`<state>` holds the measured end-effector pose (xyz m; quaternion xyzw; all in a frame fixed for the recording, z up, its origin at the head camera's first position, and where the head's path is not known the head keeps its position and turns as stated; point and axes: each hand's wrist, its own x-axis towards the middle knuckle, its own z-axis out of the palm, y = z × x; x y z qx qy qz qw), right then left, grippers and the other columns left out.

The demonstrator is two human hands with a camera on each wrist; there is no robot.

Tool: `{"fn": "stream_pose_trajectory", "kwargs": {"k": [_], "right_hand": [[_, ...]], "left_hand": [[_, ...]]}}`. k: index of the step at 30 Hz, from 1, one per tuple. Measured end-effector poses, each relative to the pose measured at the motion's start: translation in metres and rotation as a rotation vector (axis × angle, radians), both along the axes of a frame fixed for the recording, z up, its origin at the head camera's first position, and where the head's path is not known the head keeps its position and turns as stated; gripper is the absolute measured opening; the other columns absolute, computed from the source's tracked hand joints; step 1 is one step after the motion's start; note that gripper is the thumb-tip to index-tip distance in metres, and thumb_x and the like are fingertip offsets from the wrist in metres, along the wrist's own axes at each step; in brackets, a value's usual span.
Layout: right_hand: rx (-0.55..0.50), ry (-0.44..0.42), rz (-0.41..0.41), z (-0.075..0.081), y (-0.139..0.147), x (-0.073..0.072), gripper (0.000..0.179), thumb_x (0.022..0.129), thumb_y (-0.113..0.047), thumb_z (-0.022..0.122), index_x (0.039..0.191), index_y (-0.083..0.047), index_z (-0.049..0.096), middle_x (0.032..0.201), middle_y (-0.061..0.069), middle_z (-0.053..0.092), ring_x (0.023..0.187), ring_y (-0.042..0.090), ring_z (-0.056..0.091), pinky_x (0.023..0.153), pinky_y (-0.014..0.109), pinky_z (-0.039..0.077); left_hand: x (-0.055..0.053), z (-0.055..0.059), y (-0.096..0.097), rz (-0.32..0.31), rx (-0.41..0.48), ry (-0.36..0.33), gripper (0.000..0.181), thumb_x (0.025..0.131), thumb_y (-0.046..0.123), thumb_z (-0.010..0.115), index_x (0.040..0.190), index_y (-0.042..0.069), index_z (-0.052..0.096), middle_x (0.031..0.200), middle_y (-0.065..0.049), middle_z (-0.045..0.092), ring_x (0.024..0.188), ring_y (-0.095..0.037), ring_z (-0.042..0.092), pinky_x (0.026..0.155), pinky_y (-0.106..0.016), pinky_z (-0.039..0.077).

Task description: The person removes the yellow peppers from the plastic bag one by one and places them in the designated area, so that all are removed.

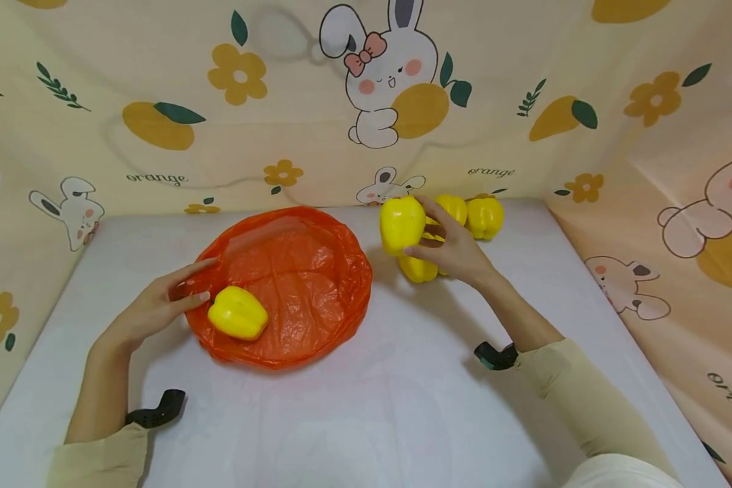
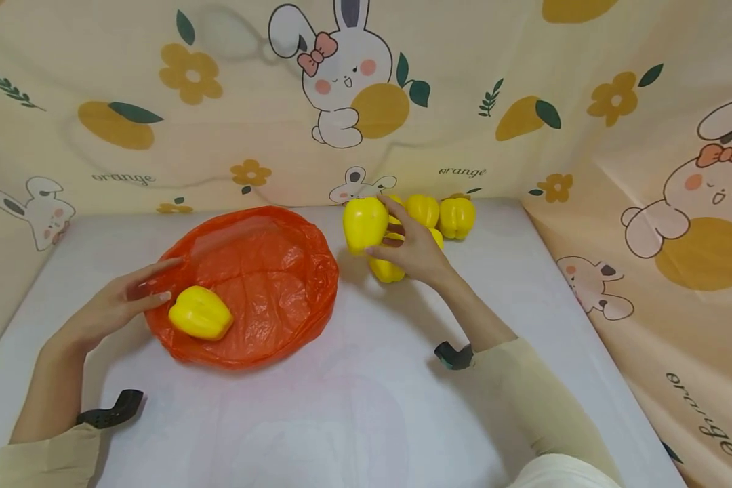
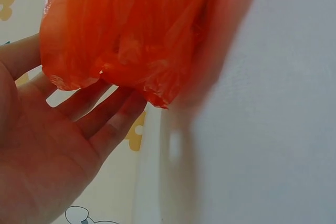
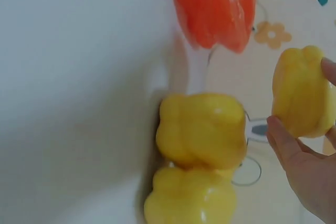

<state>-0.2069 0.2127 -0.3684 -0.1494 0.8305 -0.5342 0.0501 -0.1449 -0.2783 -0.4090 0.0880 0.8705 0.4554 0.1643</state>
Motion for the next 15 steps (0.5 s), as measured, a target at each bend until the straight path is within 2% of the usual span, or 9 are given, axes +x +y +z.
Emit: {"fn": "stream_pose_trajectory", "kwargs": {"k": [10,15], "right_hand": [[0.013,-0.016,-0.022,0.002,0.024,0.0,0.088,0.085,-0.02,0.081,0.157,-0.028,0.03,0.155,0.0,0.033,0.133,0.031,0.045,0.108,0.051,0.042],[0.017,-0.027,-0.035,0.001,0.036,0.005,0.087,0.086,-0.017,0.079,0.157,-0.027,0.029,0.155,0.001,0.034,0.133,0.031,0.044,0.11,0.053,0.039]], "left_hand": [[0.003,-0.003,-0.006,0.002,0.0,0.007,0.067,0.099,0.033,0.061,0.157,0.021,0.03,0.161,-0.021,0.023,0.141,-0.05,0.024,0.105,-0.075,0.026],[0.004,-0.004,-0.005,-0.018,0.009,0.04,0.065,0.099,0.032,0.062,0.156,0.02,0.034,0.16,-0.021,0.026,0.141,-0.048,0.025,0.107,-0.074,0.024]]}}
